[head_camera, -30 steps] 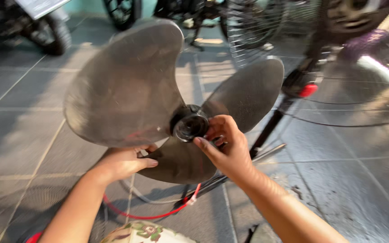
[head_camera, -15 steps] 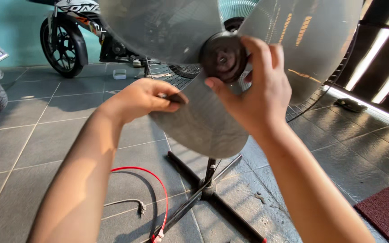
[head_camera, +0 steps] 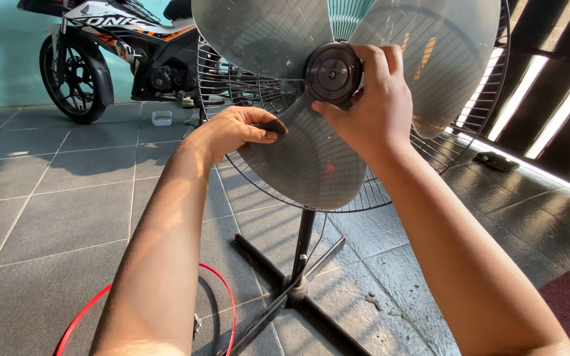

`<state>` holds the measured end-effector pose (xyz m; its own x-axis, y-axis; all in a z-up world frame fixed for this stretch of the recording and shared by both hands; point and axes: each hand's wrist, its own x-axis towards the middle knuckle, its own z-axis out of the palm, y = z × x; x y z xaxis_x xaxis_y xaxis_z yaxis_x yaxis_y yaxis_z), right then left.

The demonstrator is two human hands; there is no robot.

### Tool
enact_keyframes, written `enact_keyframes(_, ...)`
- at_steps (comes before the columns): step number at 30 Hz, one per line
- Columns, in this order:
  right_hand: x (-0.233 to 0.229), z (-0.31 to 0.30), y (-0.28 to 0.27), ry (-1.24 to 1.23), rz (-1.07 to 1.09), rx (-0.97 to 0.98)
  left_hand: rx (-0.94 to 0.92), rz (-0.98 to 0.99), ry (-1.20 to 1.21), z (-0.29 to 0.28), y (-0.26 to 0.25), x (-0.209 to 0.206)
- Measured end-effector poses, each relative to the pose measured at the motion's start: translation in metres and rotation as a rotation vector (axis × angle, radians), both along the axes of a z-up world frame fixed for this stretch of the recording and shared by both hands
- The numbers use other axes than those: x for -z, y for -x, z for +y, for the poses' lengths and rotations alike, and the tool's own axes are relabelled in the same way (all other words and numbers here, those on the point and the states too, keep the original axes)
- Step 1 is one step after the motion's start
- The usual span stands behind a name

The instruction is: The person assembles a standing fan by attaching the blades to the motor hub, securing them with a nut, and then fitting the front and rear wire cages. They use a screwdriver to tighten the cage screws and wipe the fan base with a cloth.

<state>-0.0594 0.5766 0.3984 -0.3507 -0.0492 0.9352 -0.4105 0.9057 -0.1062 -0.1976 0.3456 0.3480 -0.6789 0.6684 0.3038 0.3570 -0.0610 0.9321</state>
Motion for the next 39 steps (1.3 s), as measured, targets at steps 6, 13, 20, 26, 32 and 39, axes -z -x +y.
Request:
enact_keyframes(6, -0.002, 0.001, 0.015, -0.126, 0.170, 0.029, -0.109, 0.200, 0.064, 0.011, 0.016, -0.002)
enact_keyframes(13, 0.005, 0.006, 0.017, -0.162, 0.181, 0.102, -0.201, 0.361, 0.055, 0.024, 0.014, 0.008)
enact_keyframes(20, 0.006, 0.004, 0.021, -0.242, 0.206, 0.198, -0.762, 0.782, 0.001, 0.023, -0.013, 0.017)
enact_keyframes(26, 0.002, 0.011, 0.025, -0.239, 0.197, 0.276, -1.544, 0.555, -0.217, -0.022, 0.005, 0.080)
enact_keyframes(32, 0.000, 0.010, 0.025, -0.231, 0.152, 0.305, -0.645, 0.297, -0.479, 0.012, 0.016, 0.114)
enact_keyframes(39, 0.001, 0.016, 0.018, -0.282, 0.171, 0.221, -0.593, 0.163, -0.611, 0.019, -0.031, 0.099)
